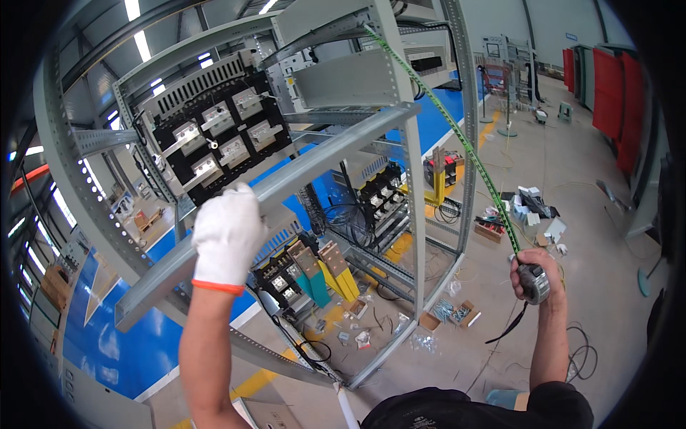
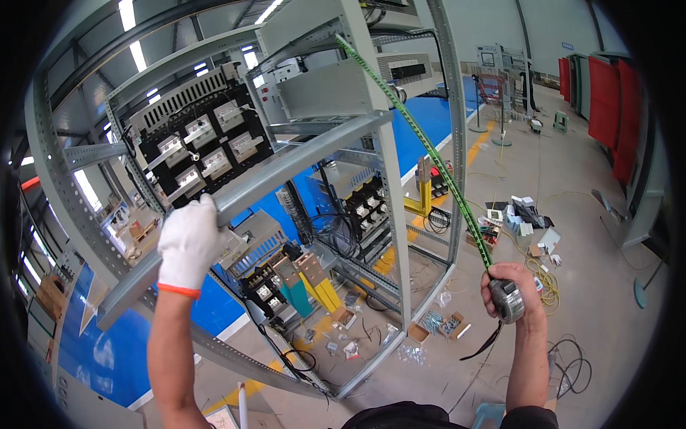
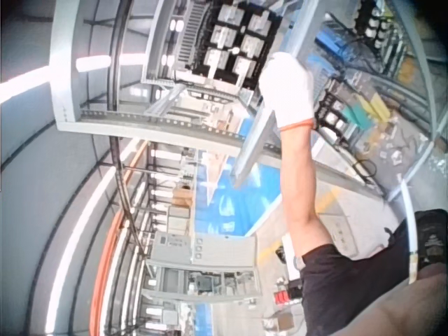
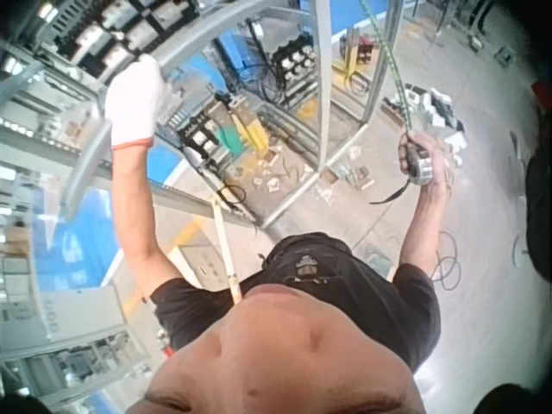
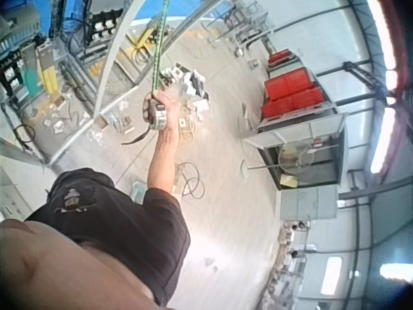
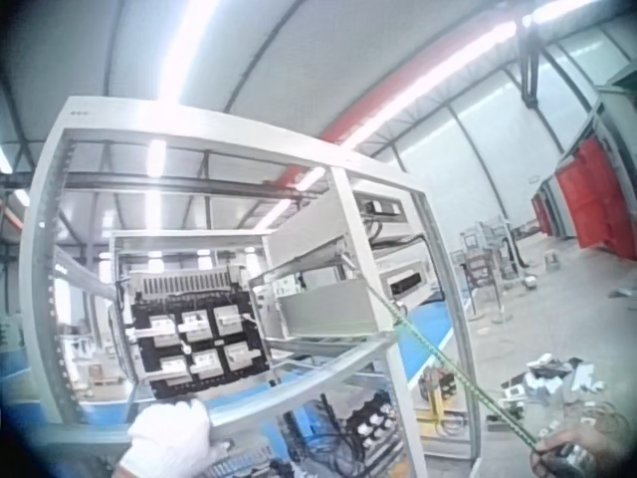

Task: The person measures a metal rack using a tape measure and marks it with a pencil. They then use a power drill to secure a metal rail to the rack frame. The person handles the tape measure, pencil, and drill while working on the electrical cabinet structure.

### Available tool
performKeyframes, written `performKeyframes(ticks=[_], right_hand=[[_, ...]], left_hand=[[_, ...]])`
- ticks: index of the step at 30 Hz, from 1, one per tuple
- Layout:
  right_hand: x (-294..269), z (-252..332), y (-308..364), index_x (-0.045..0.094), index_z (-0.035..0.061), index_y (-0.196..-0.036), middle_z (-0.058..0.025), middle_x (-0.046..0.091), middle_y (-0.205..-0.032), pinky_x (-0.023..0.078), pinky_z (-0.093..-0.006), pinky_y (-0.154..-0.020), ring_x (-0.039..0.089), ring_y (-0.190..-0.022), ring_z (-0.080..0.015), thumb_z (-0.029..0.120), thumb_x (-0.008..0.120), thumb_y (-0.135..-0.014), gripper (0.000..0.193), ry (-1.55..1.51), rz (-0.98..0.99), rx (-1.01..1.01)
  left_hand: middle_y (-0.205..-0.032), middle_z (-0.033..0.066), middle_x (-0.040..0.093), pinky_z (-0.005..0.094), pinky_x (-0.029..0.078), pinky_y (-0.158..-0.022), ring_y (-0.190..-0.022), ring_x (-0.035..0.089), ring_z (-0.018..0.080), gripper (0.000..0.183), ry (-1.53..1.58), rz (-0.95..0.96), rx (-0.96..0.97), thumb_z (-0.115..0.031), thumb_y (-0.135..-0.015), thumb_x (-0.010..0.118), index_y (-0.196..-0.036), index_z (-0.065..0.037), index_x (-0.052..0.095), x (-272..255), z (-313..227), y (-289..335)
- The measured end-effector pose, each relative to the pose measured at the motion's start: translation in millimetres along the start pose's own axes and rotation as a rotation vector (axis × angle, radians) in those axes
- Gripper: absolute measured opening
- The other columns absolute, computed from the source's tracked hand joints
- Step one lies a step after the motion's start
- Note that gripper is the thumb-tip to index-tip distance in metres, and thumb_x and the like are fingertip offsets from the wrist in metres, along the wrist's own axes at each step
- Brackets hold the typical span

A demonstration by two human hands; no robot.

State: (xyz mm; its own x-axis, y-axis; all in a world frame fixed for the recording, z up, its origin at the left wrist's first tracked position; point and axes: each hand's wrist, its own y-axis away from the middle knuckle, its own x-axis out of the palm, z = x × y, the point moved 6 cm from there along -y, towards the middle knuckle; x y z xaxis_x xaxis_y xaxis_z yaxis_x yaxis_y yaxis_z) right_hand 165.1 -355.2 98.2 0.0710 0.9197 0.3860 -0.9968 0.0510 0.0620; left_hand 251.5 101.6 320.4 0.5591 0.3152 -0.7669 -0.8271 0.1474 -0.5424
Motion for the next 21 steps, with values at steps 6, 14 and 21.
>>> performKeyframes(ticks=[6, 14, 21], right_hand=[[-8, -18, 2, 0.065, -0.0067, -0.079, -0.0174, 0.062, -0.062, 0.047, -0.0358, -0.035, 0.058, -0.041, -0.0247, 0.020, 0.056, -0.093, 0.031, -0.127, 0.081, -0.010], [1, -24, 1, 0.065, -0.0084, -0.079, -0.0197, 0.061, -0.060, 0.047, -0.0374, -0.035, 0.058, -0.041, -0.0272, 0.019, 0.057, -0.093, 0.032, -0.180, 0.138, -0.061], [7, -37, -1, 0.065, -0.0096, -0.079, -0.0215, 0.062, -0.059, 0.047, -0.0376, -0.034, 0.059, -0.041, -0.0279, 0.018, 0.059, -0.091, 0.031, -0.189, 0.182, -0.030]], left_hand=[[-0.083, 0.0216, 0.071, 0.0445, 0.055, -0.075, -0.080, 0.070, 0.0372, 0.039, 0.213, 0.202, -0.022, -0.033, -0.076, 0.080, -0.097, 0.000, 0.075, -25, 7, -23], [-0.090, 0.0177, 0.075, 0.0371, 0.056, -0.075, -0.081, 0.073, 0.0262, 0.062, 0.426, 0.403, -0.045, -0.046, -0.076, 0.081, -0.110, 0.005, 0.072, -16, 6, -53], [-0.120, 0.0263, 0.068, 0.0376, 0.052, -0.098, -0.113, 0.067, 0.0350, 0.085, 0.494, 0.347, -0.092, -0.050, -0.071, 0.084, -0.129, 0.009, 0.061, -14, 17, -63]])
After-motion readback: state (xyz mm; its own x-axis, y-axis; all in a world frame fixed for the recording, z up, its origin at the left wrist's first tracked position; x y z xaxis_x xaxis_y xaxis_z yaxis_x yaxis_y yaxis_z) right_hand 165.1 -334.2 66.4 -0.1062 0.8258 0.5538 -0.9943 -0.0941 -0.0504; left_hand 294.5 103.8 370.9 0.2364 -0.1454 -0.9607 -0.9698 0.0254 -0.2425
